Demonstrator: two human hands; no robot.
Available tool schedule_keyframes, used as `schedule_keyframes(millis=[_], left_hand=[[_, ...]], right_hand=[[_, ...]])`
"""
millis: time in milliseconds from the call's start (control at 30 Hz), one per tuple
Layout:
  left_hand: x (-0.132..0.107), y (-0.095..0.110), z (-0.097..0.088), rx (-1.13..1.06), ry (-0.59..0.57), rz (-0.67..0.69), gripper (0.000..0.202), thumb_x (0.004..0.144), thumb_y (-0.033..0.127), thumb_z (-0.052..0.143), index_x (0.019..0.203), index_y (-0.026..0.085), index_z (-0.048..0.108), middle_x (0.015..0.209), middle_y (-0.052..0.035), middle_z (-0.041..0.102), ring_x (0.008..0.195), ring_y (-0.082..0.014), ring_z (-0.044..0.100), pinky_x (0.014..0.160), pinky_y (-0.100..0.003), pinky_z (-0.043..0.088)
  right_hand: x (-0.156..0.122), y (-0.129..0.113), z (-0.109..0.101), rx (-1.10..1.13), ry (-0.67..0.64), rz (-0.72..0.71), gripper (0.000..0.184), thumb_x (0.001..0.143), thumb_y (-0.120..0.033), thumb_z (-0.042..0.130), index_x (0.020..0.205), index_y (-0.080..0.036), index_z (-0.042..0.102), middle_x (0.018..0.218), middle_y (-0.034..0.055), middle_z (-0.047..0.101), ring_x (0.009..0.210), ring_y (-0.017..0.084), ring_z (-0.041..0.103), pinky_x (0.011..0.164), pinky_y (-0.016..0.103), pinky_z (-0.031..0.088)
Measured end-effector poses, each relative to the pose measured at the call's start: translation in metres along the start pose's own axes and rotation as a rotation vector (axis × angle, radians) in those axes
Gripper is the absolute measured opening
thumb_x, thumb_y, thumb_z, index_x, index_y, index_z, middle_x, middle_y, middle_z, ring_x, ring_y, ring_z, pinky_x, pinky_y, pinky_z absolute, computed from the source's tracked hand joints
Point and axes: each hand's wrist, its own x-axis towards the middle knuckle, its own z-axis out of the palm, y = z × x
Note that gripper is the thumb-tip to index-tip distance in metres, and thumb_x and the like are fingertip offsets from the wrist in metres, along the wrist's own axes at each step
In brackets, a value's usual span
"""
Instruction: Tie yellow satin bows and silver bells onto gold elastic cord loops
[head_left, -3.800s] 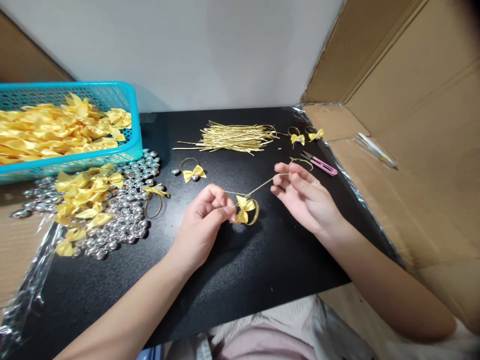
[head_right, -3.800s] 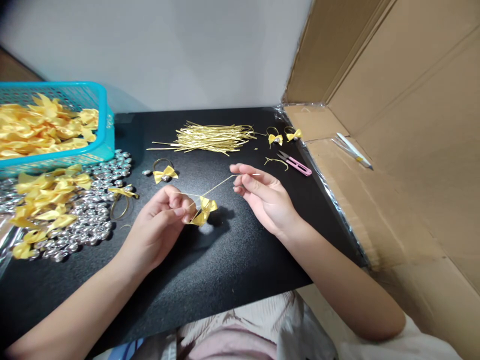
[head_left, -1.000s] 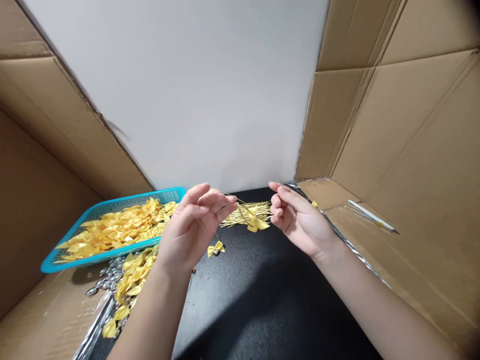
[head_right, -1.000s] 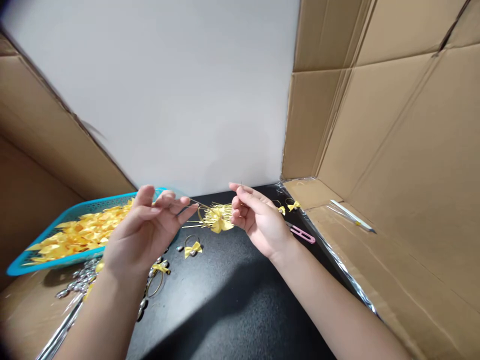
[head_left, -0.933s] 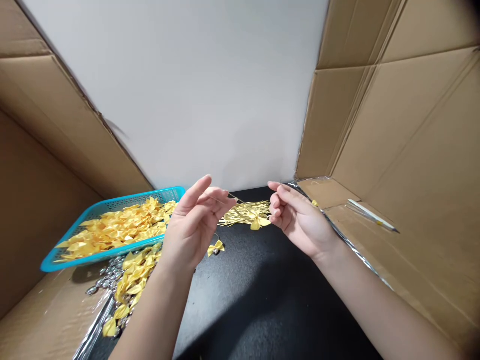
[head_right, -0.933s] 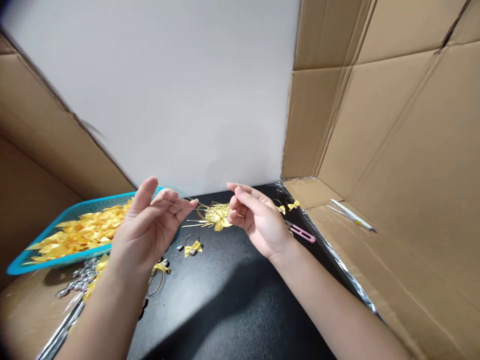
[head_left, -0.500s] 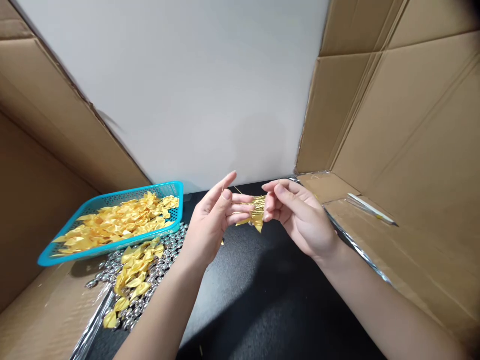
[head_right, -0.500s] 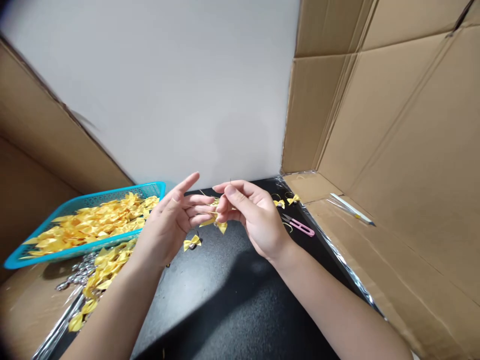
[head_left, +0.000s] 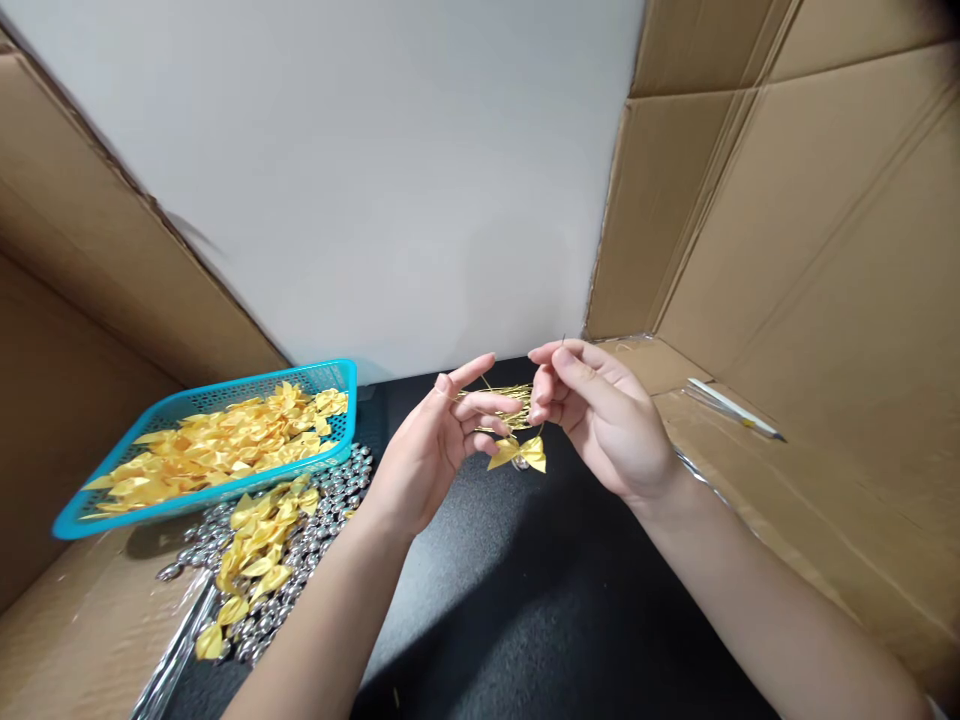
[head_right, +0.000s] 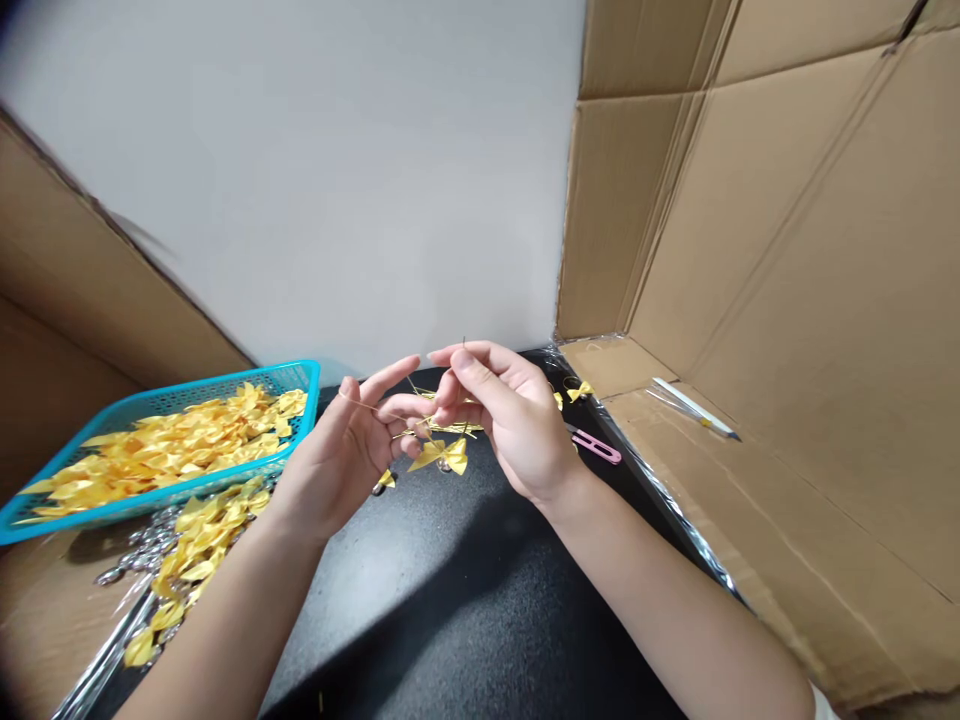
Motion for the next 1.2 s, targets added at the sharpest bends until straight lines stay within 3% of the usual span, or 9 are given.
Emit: schedule_keyframes(millis=[133, 267, 367, 433, 600, 800, 1200], left_hand=[[0.001, -0.002, 0.002, -0.015, 0.024, 0.010, 0.050, 0.092, 0.052, 0.053, 0.129, 0.018, 0.059, 0.100, -0.0075, 0.076, 0.078, -0.0129, 0.061, 0.066, -0.022, 0.048], [0.003, -0.004, 0.001, -0.024, 0.043, 0.031, 0.050, 0.092, 0.036, 0.052, 0.138, 0.017, 0.047, 0.115, -0.0098, 0.074, 0.092, -0.0160, 0.063, 0.074, -0.026, 0.048], [0.004, -0.008, -0.001, 0.038, 0.009, 0.074, 0.072, 0.080, 0.018, 0.062, 0.147, 0.020, 0.034, 0.125, -0.0109, 0.069, 0.106, -0.0207, 0.064, 0.086, -0.033, 0.048], [0.004, -0.011, -0.002, 0.118, -0.035, 0.102, 0.089, 0.075, 0.009, 0.067, 0.151, 0.026, 0.023, 0.130, -0.0100, 0.067, 0.105, -0.0196, 0.065, 0.090, -0.034, 0.048], [0.000, -0.015, 0.001, 0.183, -0.117, 0.109, 0.106, 0.074, 0.007, 0.075, 0.154, 0.032, 0.009, 0.129, -0.0106, 0.066, 0.088, -0.0135, 0.068, 0.079, -0.028, 0.053], [-0.002, -0.014, 0.005, 0.215, -0.057, 0.121, 0.106, 0.072, 0.009, 0.079, 0.154, 0.034, 0.016, 0.114, -0.0063, 0.070, 0.072, -0.0096, 0.067, 0.070, -0.024, 0.054], [-0.001, -0.015, 0.006, 0.248, -0.012, 0.140, 0.107, 0.068, 0.009, 0.080, 0.154, 0.030, 0.019, 0.102, -0.0029, 0.071, 0.065, -0.0083, 0.064, 0.064, -0.022, 0.054]], right_hand=[[0.000, 0.000, -0.001, -0.014, -0.001, 0.026, 0.014, 0.082, -0.035, 0.072, 0.084, -0.021, 0.073, 0.066, -0.0049, 0.064, 0.058, 0.004, 0.062, 0.059, 0.013, 0.056], [0.001, 0.001, -0.001, -0.017, -0.002, 0.032, 0.014, 0.082, -0.035, 0.073, 0.083, -0.020, 0.073, 0.065, -0.0050, 0.063, 0.058, 0.004, 0.061, 0.059, 0.014, 0.055], [0.001, 0.000, -0.001, -0.010, -0.007, 0.036, 0.014, 0.081, -0.034, 0.073, 0.083, -0.020, 0.073, 0.064, -0.0050, 0.063, 0.058, 0.004, 0.061, 0.059, 0.014, 0.055], [0.001, 0.000, -0.001, -0.007, -0.009, 0.041, 0.015, 0.081, -0.035, 0.074, 0.083, -0.020, 0.073, 0.064, -0.0050, 0.063, 0.058, 0.005, 0.061, 0.058, 0.014, 0.055], [0.001, 0.000, -0.001, -0.028, 0.006, 0.046, 0.016, 0.081, -0.035, 0.073, 0.084, -0.020, 0.073, 0.063, -0.0049, 0.063, 0.057, 0.005, 0.061, 0.058, 0.015, 0.054], [0.001, 0.000, -0.002, -0.053, 0.008, 0.052, 0.015, 0.083, -0.035, 0.070, 0.086, -0.020, 0.072, 0.065, -0.0050, 0.062, 0.058, 0.005, 0.060, 0.058, 0.016, 0.055], [0.005, 0.004, -0.006, -0.089, 0.037, 0.054, 0.017, 0.081, -0.037, 0.072, 0.085, -0.021, 0.072, 0.068, -0.0043, 0.064, 0.061, 0.006, 0.061, 0.062, 0.018, 0.056]])
